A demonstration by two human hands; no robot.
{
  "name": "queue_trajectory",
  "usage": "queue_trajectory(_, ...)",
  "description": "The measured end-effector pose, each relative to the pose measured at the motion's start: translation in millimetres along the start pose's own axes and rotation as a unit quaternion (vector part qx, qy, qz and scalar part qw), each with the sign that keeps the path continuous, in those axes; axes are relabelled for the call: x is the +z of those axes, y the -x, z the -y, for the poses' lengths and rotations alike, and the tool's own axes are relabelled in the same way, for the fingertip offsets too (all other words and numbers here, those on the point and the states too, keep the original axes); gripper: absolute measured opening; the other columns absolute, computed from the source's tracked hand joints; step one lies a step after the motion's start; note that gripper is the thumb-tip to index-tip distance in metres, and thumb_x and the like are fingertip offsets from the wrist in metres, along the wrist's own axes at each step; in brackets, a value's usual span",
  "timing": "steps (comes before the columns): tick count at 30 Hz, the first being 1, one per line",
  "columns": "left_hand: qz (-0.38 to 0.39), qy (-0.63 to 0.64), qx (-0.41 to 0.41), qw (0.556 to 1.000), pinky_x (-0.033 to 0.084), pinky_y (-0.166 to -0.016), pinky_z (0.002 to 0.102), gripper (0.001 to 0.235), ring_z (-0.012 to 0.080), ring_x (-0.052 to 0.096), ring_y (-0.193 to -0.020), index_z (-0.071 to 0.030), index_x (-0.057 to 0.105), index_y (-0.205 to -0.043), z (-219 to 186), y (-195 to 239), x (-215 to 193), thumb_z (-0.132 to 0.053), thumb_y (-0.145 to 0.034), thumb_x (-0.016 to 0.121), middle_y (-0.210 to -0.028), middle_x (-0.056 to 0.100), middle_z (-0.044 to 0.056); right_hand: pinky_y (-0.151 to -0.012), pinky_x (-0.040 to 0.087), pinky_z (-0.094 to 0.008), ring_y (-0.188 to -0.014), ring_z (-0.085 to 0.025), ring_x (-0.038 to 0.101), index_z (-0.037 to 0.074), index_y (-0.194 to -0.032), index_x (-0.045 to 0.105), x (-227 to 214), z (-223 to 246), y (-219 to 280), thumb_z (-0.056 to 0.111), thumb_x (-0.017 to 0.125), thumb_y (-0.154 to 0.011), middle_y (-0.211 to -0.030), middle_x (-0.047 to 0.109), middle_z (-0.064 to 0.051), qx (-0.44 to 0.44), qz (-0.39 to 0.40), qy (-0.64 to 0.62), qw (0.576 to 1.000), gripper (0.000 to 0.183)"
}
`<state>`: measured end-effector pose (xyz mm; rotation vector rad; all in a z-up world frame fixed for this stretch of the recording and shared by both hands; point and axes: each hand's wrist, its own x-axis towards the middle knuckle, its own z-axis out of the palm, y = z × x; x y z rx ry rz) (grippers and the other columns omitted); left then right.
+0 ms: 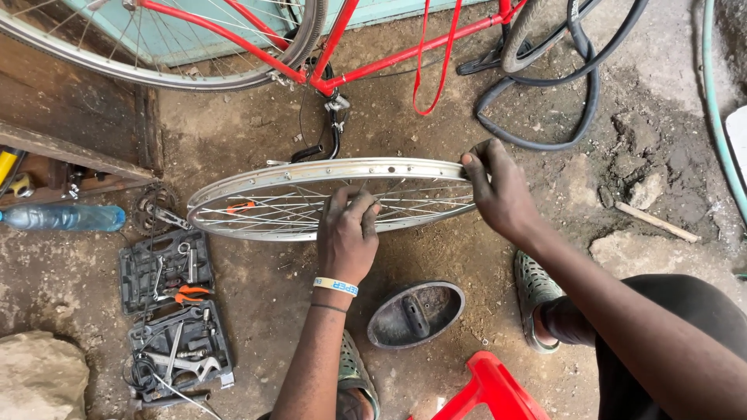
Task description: The person holds a bicycle wheel and uses their hands to adjust the spokes and the rim. They rotate the wheel to access different sections, pressing on the rim and manipulating the spokes to align the wheel.
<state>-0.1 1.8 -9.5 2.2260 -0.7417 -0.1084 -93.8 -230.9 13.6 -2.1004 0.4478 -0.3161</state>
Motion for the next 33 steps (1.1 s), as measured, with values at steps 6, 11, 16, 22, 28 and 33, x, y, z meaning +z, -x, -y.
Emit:
queue_trajectory(6, -0.115, -0.097, -0.028, 0.988, 0.054, -0.085, 0.043, 0.008, 0.0306, 0.059, -0.107, -0.012, 0.071, -0.091, -17.4, 10.3, 5.0, -0.01, -0.095, 0.064, -0.11, 0.053, 0.008, -0.075, 0.047, -0.055, -0.082, -0.039, 0.064, 0.004, -0.109, 0.052, 18.4, -21.1, -6.5, 0.028, 0.046, -0.115, -0.085, 0.063, -0.019, 0.013, -0.07, 0.001, 0.997, 0.026)
queue_trajectory(11, -0.057, 0.024, 0.011, 0.998, 0.056, -0.082, 0.046, 0.013, 0.0358, 0.064, -0.104, -0.008, 0.072, -0.099, -18.1, 9.5, -0.1, -0.003, -0.098, 0.059, -0.106, 0.059, 0.013, -0.075, 0.049, -0.051, -0.081, -0.035, 0.065, 0.002, -0.108, 0.05, 20.1, -21.7, -9.8, 0.026, 0.045, -0.115, -0.083, 0.062, -0.018, -0.014, -0.083, -0.027, 0.996, 0.026)
queue_trajectory(16, 0.027, 0.172, -0.025, 0.984, 0.055, -0.089, 0.046, 0.016, 0.0372, 0.068, -0.102, -0.005, 0.07, -0.098, 3.3, -8.8, -19.3, -0.008, -0.102, 0.055, -0.099, 0.066, 0.015, -0.073, 0.056, -0.046, -0.076, -0.029, 0.068, 0.002, -0.106, 0.05, 30.6, -25.2, -10.8, 0.023, 0.046, -0.114, -0.081, 0.059, -0.014, -0.041, -0.073, -0.094, 0.992, 0.023)
queue_trajectory(22, 0.028, 0.214, -0.041, 0.976, 0.053, -0.085, 0.041, 0.013, 0.0238, 0.064, -0.086, -0.01, 0.072, -0.097, 11.5, -20.5, -36.4, -0.016, -0.099, 0.061, -0.08, 0.064, 0.01, -0.072, 0.057, -0.045, -0.075, -0.027, 0.066, -0.001, -0.107, 0.048, 31.7, -19.2, -14.1, 0.019, 0.045, -0.113, -0.082, 0.054, -0.013, -0.044, -0.059, -0.128, 0.989, 0.022)
queue_trajectory(28, 0.078, 0.192, -0.044, 0.977, 0.044, -0.061, 0.029, 0.018, 0.0112, 0.046, -0.058, -0.015, 0.08, -0.106, 11.5, -23.5, -38.5, -0.023, -0.095, 0.068, -0.054, 0.048, 0.001, -0.064, 0.055, -0.04, -0.07, -0.023, 0.063, 0.0, -0.105, 0.05, 37.2, -22.2, -7.6, 0.018, 0.046, -0.111, -0.079, 0.054, -0.011, -0.048, -0.049, -0.135, 0.988, 0.019)
queue_trajectory(33, 0.108, 0.237, -0.039, 0.965, 0.045, -0.053, 0.025, 0.024, 0.0098, 0.053, -0.051, -0.009, 0.08, -0.107, 7.3, -19.1, -45.0, -0.023, -0.099, 0.062, -0.051, 0.061, 0.009, -0.059, 0.054, -0.038, -0.067, -0.022, 0.062, 0.002, -0.103, 0.051, 36.1, -28.1, -2.5, 0.018, 0.047, -0.11, -0.077, 0.054, -0.01, -0.049, -0.038, -0.124, 0.99, 0.018)
